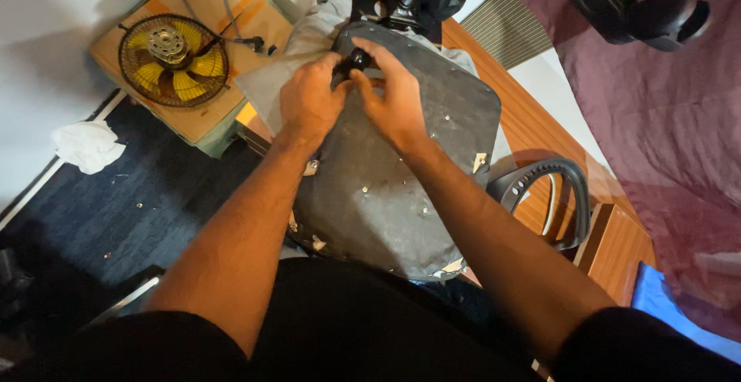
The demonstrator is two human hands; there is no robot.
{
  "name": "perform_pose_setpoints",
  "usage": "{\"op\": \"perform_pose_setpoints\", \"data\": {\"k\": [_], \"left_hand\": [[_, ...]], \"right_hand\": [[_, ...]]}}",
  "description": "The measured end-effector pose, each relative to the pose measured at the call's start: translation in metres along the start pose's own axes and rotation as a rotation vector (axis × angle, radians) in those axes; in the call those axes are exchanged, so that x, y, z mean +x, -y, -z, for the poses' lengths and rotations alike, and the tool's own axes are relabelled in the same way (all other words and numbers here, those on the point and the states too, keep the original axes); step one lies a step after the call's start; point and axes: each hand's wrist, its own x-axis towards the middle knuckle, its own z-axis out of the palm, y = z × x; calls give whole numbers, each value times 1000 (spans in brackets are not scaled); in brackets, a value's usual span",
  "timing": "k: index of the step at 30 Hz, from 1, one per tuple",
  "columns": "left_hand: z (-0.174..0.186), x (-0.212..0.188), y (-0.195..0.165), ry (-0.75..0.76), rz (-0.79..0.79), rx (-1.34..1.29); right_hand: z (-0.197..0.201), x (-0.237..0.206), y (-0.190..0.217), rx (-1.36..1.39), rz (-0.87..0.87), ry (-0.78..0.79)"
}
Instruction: The person sits on the floor with an office chair seat on their lap and works on a small black plastic component on the underside of the seat, twisting and pressing it by hand against the seat mechanism throughout the clip.
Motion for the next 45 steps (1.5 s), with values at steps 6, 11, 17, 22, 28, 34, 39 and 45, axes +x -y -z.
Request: {"op": "perform_pose_setpoints", "data": {"k": [6,11,17,22,28,34,39,45], "left_hand": [[2,5,2,24,-75,-45],[2,13,1,57,-53,-82],[-1,17,0,94,-92,-135],[-6,11,-2,57,-99,-172],[-5,7,-1,19,-141,-192],[-8,2,-1,49,-37,-147],[-14,2,0,16,-83,-164],[-2,2,7,66,-204,-220]], "right_hand": [[4,6,3,-19,-217,27],[2,13,7,17,-76,46],[3,12,8,62,-134,17],[8,18,-2,-61,-190,15],[19,17,-10,177,-66,206],[13,10,-5,70,-164,94],[15,13,-9,158,-108,144],[32,19,-26,206,-55,313]]}}
